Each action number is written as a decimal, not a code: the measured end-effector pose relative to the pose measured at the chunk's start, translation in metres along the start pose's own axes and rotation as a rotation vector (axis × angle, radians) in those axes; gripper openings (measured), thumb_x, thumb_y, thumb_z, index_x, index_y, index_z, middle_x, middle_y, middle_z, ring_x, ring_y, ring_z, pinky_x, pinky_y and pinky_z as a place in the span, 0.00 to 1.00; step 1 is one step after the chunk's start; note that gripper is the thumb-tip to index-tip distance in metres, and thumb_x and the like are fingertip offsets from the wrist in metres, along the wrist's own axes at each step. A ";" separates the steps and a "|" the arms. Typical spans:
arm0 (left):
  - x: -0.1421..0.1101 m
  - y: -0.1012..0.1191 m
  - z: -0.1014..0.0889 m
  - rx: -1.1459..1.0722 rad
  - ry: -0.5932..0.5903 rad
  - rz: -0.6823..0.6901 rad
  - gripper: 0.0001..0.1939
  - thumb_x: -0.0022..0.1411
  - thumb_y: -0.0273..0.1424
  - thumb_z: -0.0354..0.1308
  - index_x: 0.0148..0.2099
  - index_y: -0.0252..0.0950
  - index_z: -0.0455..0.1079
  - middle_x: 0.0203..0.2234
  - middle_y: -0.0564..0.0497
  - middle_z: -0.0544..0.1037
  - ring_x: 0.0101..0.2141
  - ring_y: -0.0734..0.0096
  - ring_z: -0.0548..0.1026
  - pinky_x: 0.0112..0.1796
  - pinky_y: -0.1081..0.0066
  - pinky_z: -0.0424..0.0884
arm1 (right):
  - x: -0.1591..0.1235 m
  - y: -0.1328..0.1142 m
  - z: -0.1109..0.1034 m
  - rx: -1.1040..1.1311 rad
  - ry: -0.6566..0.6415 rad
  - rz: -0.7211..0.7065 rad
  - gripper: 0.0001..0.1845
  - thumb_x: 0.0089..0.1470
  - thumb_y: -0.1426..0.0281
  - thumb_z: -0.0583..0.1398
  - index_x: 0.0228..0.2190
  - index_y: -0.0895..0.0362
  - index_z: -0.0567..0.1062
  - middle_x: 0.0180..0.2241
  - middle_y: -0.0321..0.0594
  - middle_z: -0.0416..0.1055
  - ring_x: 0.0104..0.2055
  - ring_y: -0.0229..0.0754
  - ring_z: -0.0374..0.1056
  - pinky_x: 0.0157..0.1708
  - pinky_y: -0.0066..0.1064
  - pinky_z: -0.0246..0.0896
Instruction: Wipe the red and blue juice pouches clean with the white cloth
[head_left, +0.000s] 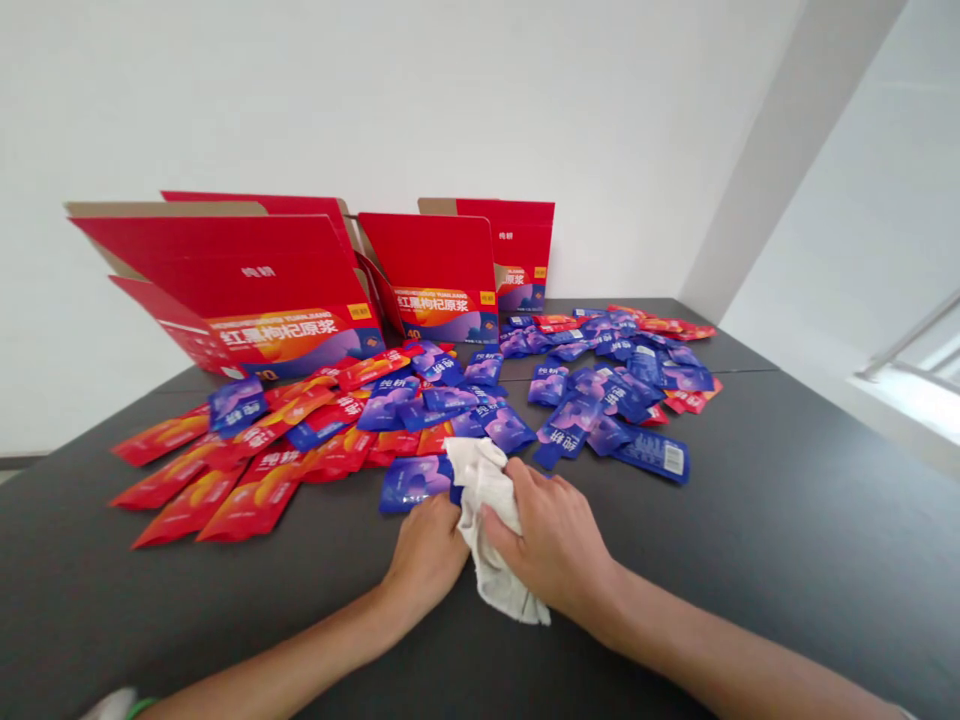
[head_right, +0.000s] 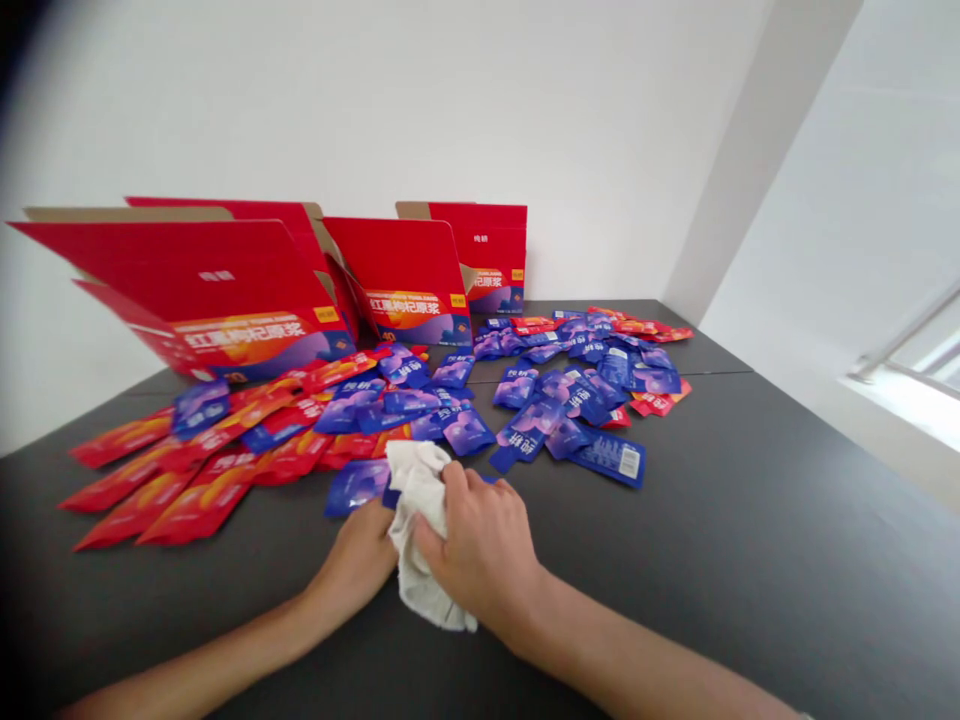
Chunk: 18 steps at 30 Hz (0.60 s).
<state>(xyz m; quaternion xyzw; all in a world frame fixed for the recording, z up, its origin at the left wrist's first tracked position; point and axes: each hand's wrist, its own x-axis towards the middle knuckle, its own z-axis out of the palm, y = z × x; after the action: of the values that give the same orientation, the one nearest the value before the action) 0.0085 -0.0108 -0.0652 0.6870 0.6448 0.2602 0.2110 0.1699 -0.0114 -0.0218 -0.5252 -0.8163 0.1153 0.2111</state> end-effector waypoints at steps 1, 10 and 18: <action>-0.001 0.000 0.001 0.032 -0.012 -0.003 0.23 0.59 0.44 0.44 0.19 0.40 0.69 0.18 0.46 0.75 0.27 0.57 0.75 0.28 0.65 0.63 | 0.001 0.001 0.000 -0.078 -0.004 0.023 0.14 0.54 0.60 0.53 0.38 0.56 0.66 0.34 0.41 0.72 0.34 0.44 0.68 0.36 0.33 0.55; -0.002 0.017 -0.005 0.327 -0.104 -0.002 0.25 0.67 0.38 0.35 0.32 0.35 0.70 0.28 0.46 0.78 0.32 0.63 0.76 0.31 0.72 0.63 | 0.005 0.006 0.001 -0.195 -0.001 0.020 0.16 0.52 0.62 0.55 0.42 0.56 0.65 0.37 0.44 0.71 0.39 0.46 0.68 0.45 0.38 0.54; -0.004 0.016 -0.005 0.448 -0.137 0.048 0.21 0.68 0.36 0.36 0.37 0.35 0.68 0.34 0.45 0.78 0.38 0.61 0.76 0.37 0.68 0.65 | 0.007 0.010 0.002 -0.202 -0.007 -0.040 0.17 0.52 0.63 0.55 0.43 0.56 0.65 0.37 0.44 0.71 0.38 0.46 0.68 0.44 0.37 0.55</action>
<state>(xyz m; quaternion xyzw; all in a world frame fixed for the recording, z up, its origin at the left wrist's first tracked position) 0.0175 -0.0158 -0.0518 0.7479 0.6541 0.0685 0.0900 0.1743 -0.0011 -0.0259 -0.5271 -0.8348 0.0298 0.1563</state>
